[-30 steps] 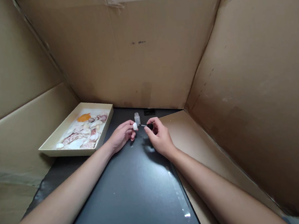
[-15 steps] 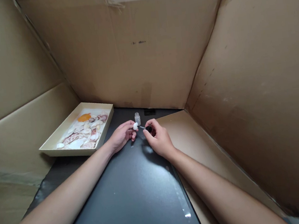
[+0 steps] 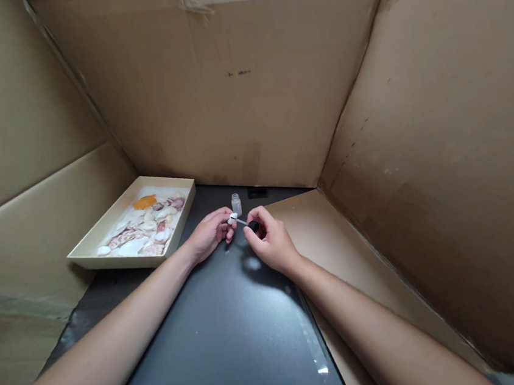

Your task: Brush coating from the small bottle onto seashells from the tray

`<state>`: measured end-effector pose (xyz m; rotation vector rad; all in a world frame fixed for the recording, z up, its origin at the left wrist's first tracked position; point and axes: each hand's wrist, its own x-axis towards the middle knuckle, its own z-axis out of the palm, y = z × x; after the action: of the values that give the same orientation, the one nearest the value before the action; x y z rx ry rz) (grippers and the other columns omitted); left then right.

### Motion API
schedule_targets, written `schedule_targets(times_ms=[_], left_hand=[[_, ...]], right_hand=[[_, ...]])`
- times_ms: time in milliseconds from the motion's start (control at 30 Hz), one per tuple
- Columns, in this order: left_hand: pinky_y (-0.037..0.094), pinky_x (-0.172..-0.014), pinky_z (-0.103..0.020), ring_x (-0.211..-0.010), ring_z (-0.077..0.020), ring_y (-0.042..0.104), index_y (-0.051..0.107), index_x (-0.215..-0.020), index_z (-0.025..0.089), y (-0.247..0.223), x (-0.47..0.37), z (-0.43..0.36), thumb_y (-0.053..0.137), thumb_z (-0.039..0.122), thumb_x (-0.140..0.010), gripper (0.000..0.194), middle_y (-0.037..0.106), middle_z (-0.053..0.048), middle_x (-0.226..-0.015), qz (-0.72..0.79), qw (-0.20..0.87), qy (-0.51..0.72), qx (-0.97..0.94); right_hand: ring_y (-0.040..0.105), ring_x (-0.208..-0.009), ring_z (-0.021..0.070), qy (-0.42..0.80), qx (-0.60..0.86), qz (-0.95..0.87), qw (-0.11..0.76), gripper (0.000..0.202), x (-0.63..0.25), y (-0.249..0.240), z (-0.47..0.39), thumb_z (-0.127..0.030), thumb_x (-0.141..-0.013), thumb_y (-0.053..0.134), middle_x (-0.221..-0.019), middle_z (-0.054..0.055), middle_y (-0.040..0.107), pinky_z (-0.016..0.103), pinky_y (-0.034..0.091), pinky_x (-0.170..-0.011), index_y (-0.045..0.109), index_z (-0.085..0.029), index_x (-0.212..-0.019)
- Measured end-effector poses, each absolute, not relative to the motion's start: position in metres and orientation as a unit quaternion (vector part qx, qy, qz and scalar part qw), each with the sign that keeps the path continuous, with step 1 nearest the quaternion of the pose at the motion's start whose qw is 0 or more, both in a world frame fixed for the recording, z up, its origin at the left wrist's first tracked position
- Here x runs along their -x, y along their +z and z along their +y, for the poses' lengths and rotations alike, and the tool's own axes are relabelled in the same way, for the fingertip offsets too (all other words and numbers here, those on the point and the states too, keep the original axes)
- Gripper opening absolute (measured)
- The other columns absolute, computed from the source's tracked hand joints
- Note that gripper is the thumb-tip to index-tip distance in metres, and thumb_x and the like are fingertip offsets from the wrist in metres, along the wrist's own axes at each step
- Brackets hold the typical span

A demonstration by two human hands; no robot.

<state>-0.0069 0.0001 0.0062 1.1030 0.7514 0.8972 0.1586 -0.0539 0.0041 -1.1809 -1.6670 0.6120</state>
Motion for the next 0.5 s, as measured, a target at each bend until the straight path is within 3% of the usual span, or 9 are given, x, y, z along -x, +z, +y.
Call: schedule_targets(times_ms=[500], left_hand=[[0.037,-0.043,-0.018,-0.046,-0.0067,0.047,0.046,-0.075,0.017,0.0076,0.0063,-0.0007,0.052,0.022,-0.078,0.008,0.052,0.002,-0.064,0.341,0.693,0.399,-0.494]], right_hand=[[0.043,-0.053,0.0116,0.218,0.518,-0.669,0.487,0.009,-0.1589,0.0054,-0.0539,-0.029,-0.083,0.054,-0.062,-0.006,0.045,0.023,0.033,-0.052,0.047,-0.022,-0.084]])
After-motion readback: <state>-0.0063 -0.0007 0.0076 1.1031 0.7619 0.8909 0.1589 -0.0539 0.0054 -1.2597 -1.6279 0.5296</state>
